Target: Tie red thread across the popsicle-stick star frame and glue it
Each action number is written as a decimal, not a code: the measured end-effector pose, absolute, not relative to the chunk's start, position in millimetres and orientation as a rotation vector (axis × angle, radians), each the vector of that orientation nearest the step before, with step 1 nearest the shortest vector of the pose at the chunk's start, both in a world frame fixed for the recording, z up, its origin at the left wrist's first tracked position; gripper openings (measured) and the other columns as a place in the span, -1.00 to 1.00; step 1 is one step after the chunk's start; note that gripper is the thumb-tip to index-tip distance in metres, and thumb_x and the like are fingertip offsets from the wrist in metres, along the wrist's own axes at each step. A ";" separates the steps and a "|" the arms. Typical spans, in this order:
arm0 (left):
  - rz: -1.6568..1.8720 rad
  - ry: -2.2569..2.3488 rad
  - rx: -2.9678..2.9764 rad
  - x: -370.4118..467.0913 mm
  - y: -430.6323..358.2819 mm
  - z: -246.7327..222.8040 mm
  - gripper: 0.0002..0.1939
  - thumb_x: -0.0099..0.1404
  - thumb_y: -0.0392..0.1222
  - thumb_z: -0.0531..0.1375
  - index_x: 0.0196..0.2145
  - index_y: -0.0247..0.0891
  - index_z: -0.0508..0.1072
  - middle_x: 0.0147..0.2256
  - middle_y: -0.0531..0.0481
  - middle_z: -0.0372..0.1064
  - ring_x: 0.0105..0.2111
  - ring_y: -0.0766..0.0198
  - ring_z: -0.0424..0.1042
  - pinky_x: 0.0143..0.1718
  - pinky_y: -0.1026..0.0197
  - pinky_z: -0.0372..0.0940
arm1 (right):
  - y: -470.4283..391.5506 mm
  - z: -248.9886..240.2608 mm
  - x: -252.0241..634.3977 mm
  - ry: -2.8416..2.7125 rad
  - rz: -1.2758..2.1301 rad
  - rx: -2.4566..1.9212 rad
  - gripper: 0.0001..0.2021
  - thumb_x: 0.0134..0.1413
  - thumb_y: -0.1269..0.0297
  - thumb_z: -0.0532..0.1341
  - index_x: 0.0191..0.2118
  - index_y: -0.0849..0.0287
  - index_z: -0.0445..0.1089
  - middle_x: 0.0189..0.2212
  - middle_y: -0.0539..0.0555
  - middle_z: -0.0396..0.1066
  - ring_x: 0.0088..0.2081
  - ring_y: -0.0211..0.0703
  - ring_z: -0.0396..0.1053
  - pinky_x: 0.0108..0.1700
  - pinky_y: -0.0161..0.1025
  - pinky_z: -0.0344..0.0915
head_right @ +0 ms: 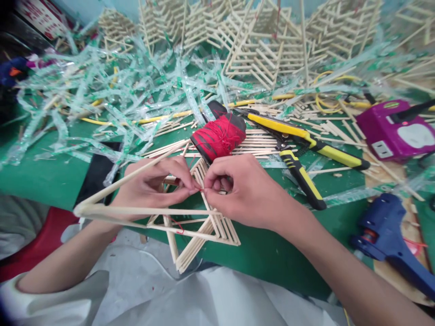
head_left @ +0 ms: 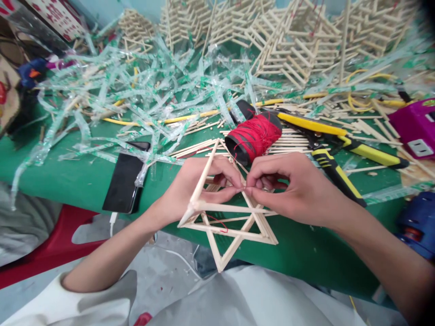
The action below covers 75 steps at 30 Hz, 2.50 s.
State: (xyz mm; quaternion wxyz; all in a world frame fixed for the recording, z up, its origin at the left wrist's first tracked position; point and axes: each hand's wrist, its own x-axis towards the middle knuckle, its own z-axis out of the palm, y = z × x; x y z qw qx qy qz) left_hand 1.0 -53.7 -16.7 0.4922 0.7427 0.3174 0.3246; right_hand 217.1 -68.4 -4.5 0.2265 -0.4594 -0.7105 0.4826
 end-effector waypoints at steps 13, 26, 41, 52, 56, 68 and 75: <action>0.743 0.816 1.836 3.7 -55.8 -13.2 -0.97 0.28 -0.35 0.30 -0.34 -0.30 0.53 -0.39 0.03 0.47 -0.38 0.37 0.43 -0.40 0.33 0.30 | -71.9 -3.5 218.5 -1.929 1.341 -1.251 -0.92 0.02 0.46 0.28 -0.41 0.17 0.52 -0.51 -0.04 0.42 -0.49 -0.33 0.26 -0.47 -0.33 0.18; 0.745 0.857 1.803 4.1 -56.0 -14.4 -0.95 0.27 -0.29 0.33 -0.36 -0.27 0.53 -0.42 0.05 0.44 -0.42 0.41 0.39 -0.41 0.38 0.28 | -73.3 -4.0 212.5 -1.893 1.290 -1.310 -0.91 -0.05 0.48 0.28 -0.48 0.16 0.46 -0.56 -0.05 0.38 -0.53 -0.32 0.21 -0.50 -0.31 0.12; 0.787 0.810 1.772 0.3 -56.4 -17.3 -0.96 0.29 -0.25 0.33 -0.33 -0.25 0.54 -0.40 0.02 0.49 -0.39 0.35 0.43 -0.36 0.30 0.32 | -70.1 -3.0 217.6 -1.925 1.351 -1.277 -0.89 -0.05 0.47 0.24 -0.51 0.18 0.45 -0.58 -0.06 0.36 -0.52 -0.34 0.23 -0.48 -0.33 0.15; 0.732 0.621 2.030 -7.3 -51.1 -9.3 -0.91 0.34 -0.37 0.25 -0.28 -0.21 0.53 -0.33 -0.02 0.57 -0.31 0.29 0.47 -0.16 0.16 0.37 | -67.8 -1.8 218.5 -1.971 1.355 -1.221 -0.89 -0.08 0.51 0.24 -0.51 0.19 0.44 -0.57 -0.08 0.36 -0.51 -0.37 0.22 -0.47 -0.36 0.15; 0.765 0.648 2.074 -10.2 -51.7 -9.5 -0.91 0.33 -0.34 0.26 -0.29 -0.18 0.53 -0.34 0.01 0.57 -0.31 0.28 0.49 -0.13 0.15 0.38 | -66.9 -1.3 218.9 -1.993 1.359 -1.202 -0.87 -0.10 0.54 0.23 -0.51 0.19 0.43 -0.57 -0.09 0.35 -0.51 -0.37 0.20 -0.47 -0.36 0.14; 0.730 0.675 2.111 -15.1 -52.4 -9.8 -0.92 0.33 -0.38 0.27 -0.30 -0.24 0.53 -0.36 0.00 0.54 -0.32 0.30 0.47 -0.18 0.19 0.37 | -64.5 -3.6 224.5 -2.026 1.326 -1.127 -0.88 -0.09 0.56 0.24 -0.50 0.22 0.45 -0.57 -0.10 0.33 -0.51 -0.41 0.19 -0.47 -0.39 0.14; 0.717 0.611 2.092 -14.8 -51.3 -11.5 -0.92 0.32 -0.40 0.28 -0.28 -0.26 0.53 -0.34 -0.04 0.55 -0.28 0.28 0.44 -0.15 0.17 0.37 | -63.0 -4.3 220.1 -2.071 1.306 -1.056 -0.86 -0.07 0.58 0.22 -0.49 0.21 0.43 -0.57 -0.11 0.29 -0.50 -0.40 0.17 -0.46 -0.39 0.13</action>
